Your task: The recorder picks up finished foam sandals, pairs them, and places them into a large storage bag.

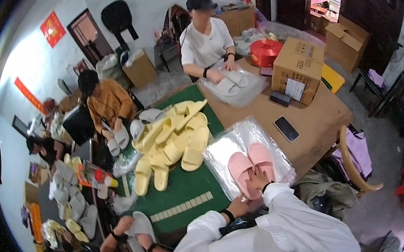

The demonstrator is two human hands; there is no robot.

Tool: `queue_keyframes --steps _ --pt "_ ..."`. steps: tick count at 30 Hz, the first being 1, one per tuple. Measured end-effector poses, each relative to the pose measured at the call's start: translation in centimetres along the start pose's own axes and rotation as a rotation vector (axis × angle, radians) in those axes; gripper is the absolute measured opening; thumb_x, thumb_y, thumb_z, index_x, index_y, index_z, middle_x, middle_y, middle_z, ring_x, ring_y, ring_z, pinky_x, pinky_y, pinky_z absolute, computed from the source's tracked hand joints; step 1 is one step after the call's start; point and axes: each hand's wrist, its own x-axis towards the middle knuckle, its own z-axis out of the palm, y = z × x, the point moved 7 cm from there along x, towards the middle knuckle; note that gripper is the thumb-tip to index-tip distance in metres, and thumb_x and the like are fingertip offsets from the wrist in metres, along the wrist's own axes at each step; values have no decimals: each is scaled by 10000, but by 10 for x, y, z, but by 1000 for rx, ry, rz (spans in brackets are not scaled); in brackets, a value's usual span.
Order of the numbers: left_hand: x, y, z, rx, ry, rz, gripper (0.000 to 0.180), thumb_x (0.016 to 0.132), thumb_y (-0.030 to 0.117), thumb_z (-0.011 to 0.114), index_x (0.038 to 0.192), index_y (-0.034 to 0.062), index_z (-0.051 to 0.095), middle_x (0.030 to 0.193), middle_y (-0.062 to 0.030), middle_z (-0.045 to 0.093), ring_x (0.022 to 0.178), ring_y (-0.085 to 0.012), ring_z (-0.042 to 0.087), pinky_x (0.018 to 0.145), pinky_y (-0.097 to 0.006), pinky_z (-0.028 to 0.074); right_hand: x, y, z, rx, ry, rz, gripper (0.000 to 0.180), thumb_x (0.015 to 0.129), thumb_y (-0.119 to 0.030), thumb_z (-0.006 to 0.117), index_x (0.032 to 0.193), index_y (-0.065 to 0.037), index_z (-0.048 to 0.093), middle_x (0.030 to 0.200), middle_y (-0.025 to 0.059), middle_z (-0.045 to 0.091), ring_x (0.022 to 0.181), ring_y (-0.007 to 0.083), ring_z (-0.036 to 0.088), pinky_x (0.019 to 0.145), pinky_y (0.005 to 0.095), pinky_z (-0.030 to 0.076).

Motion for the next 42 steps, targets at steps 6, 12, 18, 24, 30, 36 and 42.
queue_keyframes --steps 6,12,18,24,30,36,42 --pt "7 -33 53 -317 207 -56 382 871 311 440 1159 63 485 1158 -276 480 1001 -432 503 859 -467 418 10 -2 11 -27 -34 -20 753 834 -550 386 1393 -87 188 1441 241 115 1341 406 55 1039 573 113" --pt "11 -1 23 114 2 137 384 813 248 468 1182 167 537 1276 -62 460 1210 -357 348 908 -469 392 10 18 14 -6 -98 27 794 830 -538 406 1412 -103 87 1429 293 56 1331 443 17 1039 572 99" --pt "9 -4 13 82 -64 56 409 805 283 489 1203 194 523 1285 -21 459 1259 -378 292 929 -495 376 14 8 6 -60 -129 28 815 823 -550 391 1407 -56 108 1413 329 22 1329 450 -17 1058 536 99" --pt "10 -1 6 55 -51 -19 387 809 326 484 1173 210 547 1284 -40 458 1251 -394 302 948 -520 344 14 -12 -38 -22 152 137 509 796 -401 497 1106 2 527 1232 282 415 1106 439 412 905 533 348" --pt "-9 20 -34 -17 183 -102 341 796 310 495 1065 132 606 1201 -147 512 1179 -385 384 899 -482 380 44 47 -29 792 238 -14 287 836 -195 491 982 37 577 936 130 594 909 250 540 771 363 421" --pt "-26 -2 -81 124 661 -268 184 732 200 527 799 73 643 794 -78 634 813 -257 575 724 -381 428 -65 2 -117 497 -55 -397 333 878 -158 449 1142 32 516 1079 83 576 940 160 544 809 299 432" --pt "-39 -52 -116 -52 644 -472 113 778 123 501 808 92 606 725 -110 620 657 -276 605 563 -384 476 -125 33 -137 1049 -335 -5 312 829 -163 589 1091 6 573 1006 26 602 867 91 555 750 242 448"
